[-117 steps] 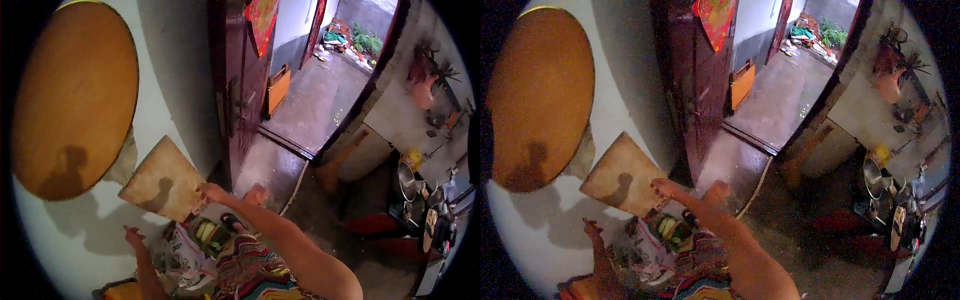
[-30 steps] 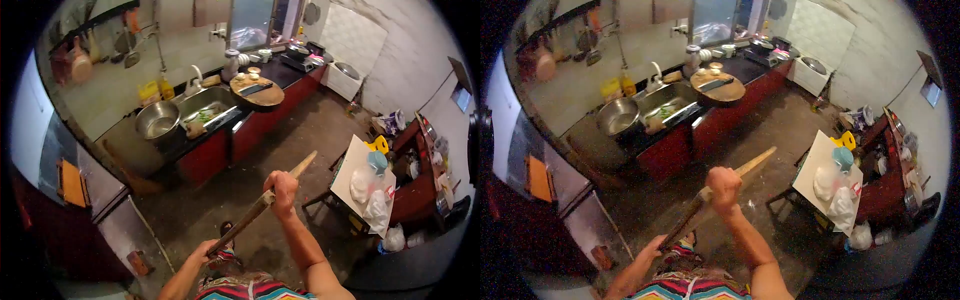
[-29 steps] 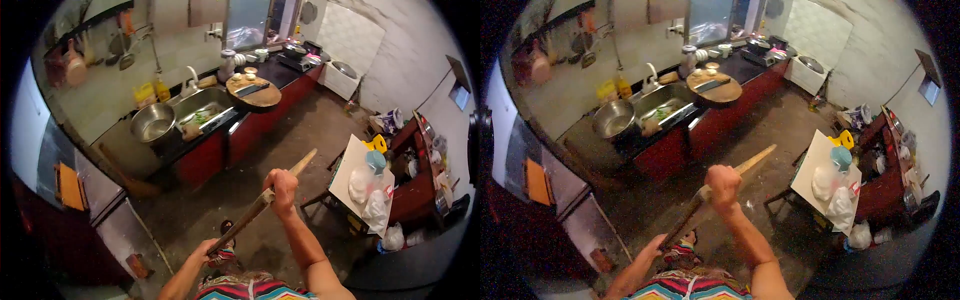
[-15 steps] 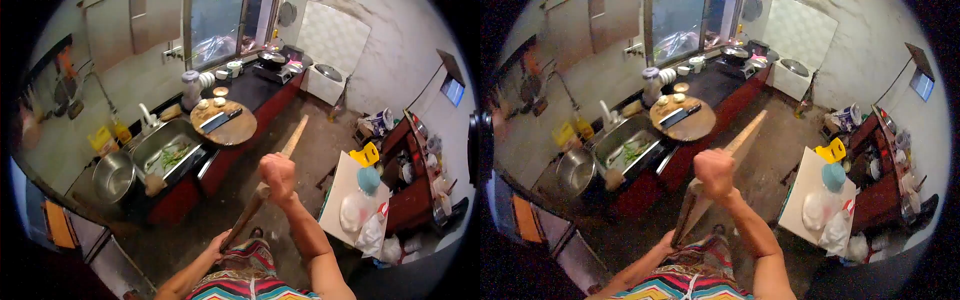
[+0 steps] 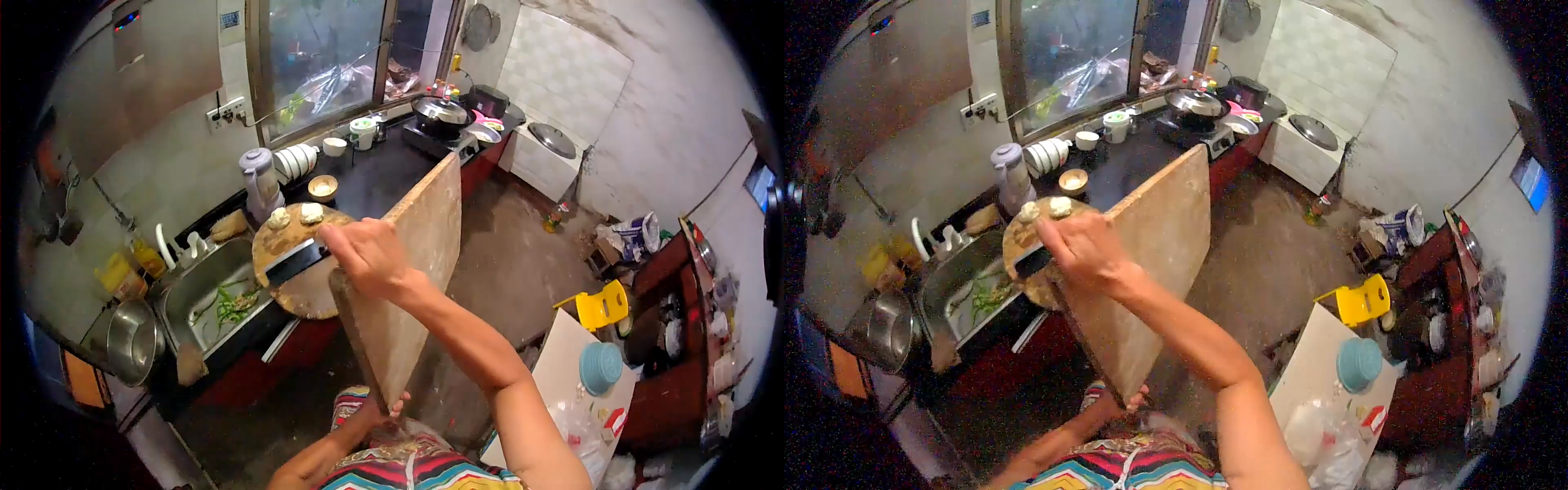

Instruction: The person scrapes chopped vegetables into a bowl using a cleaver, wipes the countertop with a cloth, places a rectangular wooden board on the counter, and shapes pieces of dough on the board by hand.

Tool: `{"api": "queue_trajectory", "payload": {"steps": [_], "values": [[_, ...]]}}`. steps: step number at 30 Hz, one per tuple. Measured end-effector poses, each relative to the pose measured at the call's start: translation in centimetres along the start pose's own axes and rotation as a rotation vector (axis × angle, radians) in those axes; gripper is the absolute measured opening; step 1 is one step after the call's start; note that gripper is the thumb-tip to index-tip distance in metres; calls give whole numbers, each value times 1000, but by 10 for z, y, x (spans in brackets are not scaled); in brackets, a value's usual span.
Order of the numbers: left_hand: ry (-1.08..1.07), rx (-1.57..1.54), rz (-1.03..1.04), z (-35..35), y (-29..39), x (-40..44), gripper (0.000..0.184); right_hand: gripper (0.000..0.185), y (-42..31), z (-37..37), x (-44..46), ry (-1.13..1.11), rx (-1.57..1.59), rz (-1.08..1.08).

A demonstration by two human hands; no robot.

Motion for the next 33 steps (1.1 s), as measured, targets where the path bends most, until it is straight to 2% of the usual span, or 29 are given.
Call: {"api": "queue_trajectory", "payload": {"steps": [3, 4, 5, 7, 8, 11, 12, 13, 15, 16, 17, 18, 21, 22, 24, 28, 29, 30, 33], "values": [[-257, -19, -42, -3, 23, 51, 46, 28, 53, 18, 21, 6, -82, -63], [-50, 98, 91, 8, 32, 60, 44, 25, 68, 18, 32, -99, -57, 104], [176, 237, 193, 20, 42, 66, 44, 24, 85, 28, 37, -90, -114, 28], [161, 91, 141, 30, 62, 89, 43, 22, 121, 49, 45, -72, -230, -136], [205, -48, 95, 16, 65, 107, 38, 23, 127, 49, 47, -12, -398, -239], [158, -288, 30, 30, 97, 136, 35, 27, 178, 63, 63, -47, -288, -258], [57, -333, 32, 30, 105, 145, 33, 27, 201, 77, 68, -137, -253, -190], [74, -325, 64, 25, 111, 156, 32, 27, 221, 87, 75, -222, -221, -118], [114, -307, 120, 16, 123, 179, 32, 28, 249, 96, 79, -220, -225, -126], [17, -383, 108, 30, 131, 183, 32, 29, 246, 87, 86, -249, -242, -136], [-75, -458, 97, 50, 136, 181, 32, 29, 243, 88, 86, -139, -205, -261], [-162, -531, 86, 61, 142, 177, 32, 29, 247, 91, 89, -148, -187, -257], [-187, -474, 104, 63, 152, 196, 33, 29, 271, 104, 98, -174, -152, -242], [-298, -500, 111, 56, 156, 210, 36, 30, 283, 113, 102, -180, -143, -241], [-216, -474, 132, 57, 168, 220, 37, 30, 317, 144, 112, -327, -95, -98], [-211, -404, 239, 74, 188, 238, 38, 34, 338, 137, 116, -200, -66, -157], [-218, -475, 222, 79, 185, 241, 39, 37, 342, 137, 114, -178, -72, -163], [-231, -537, 208, 85, 190, 246, 39, 29, 351, 147, 115, -209, -151, -251], [-331, -667, 204, 97, 201, 258, 41, 30, 384, 181, 125, -411, -102, -127]]}}
Point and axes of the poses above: each hand's wrist, its own x-axis towards the middle knuckle, its own z-axis out of the palm, y = z × x, the point moved 5 cm from there along x, towards the middle knuckle, and after that the axes turned 3 degrees about -y, right-handed, at the moved point
